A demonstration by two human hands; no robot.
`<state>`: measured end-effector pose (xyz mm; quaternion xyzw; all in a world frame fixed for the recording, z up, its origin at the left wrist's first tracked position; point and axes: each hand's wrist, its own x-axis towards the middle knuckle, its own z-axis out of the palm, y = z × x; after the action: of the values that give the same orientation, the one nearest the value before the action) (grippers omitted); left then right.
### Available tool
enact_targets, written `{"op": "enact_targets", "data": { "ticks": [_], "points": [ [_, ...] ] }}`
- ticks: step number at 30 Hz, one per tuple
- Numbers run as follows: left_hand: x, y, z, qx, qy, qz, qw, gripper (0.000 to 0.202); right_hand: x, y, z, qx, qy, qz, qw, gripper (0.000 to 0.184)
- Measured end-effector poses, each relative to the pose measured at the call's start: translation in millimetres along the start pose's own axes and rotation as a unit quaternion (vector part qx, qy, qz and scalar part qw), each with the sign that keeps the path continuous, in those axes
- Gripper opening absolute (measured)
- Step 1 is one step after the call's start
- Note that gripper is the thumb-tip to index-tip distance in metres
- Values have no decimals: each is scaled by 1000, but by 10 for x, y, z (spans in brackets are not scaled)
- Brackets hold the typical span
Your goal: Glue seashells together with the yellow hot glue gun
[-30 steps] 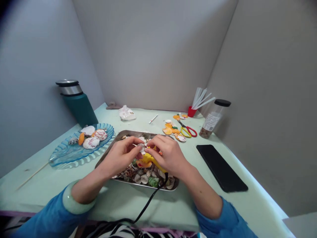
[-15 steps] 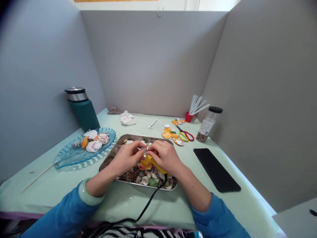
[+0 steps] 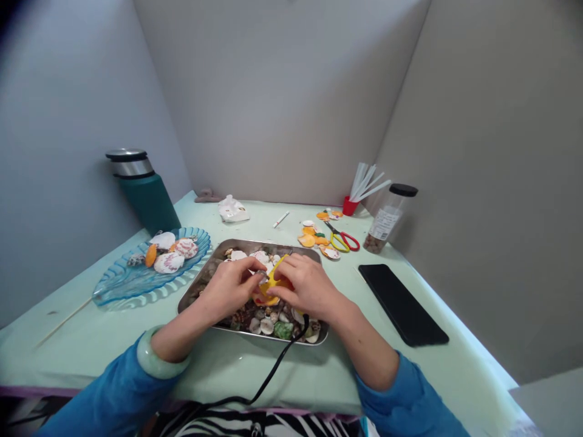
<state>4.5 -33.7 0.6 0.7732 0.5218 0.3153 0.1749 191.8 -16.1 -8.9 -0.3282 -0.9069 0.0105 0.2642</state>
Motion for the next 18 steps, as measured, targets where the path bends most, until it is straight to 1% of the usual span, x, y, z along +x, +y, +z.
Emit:
{"op": "enact_targets", "data": {
  "ticks": [2,5,11,18],
  "points": [
    [0,7,-6,-10,-2,5,1000,16,-2,0,-3,-5,12,-12,1000,22],
    [4,18,-5,-8,-15,12,1000,16,-6,-9,-1,-14,22,-25,999,20],
    [8,11,3,-9,-23,3,1000,17,-6,-17,8,-24,45,-17,999,15],
    [-5,33,-12,-6,-36,14,999,18,-14,-3,19,-20,35,-31,999,11]
  ]
}}
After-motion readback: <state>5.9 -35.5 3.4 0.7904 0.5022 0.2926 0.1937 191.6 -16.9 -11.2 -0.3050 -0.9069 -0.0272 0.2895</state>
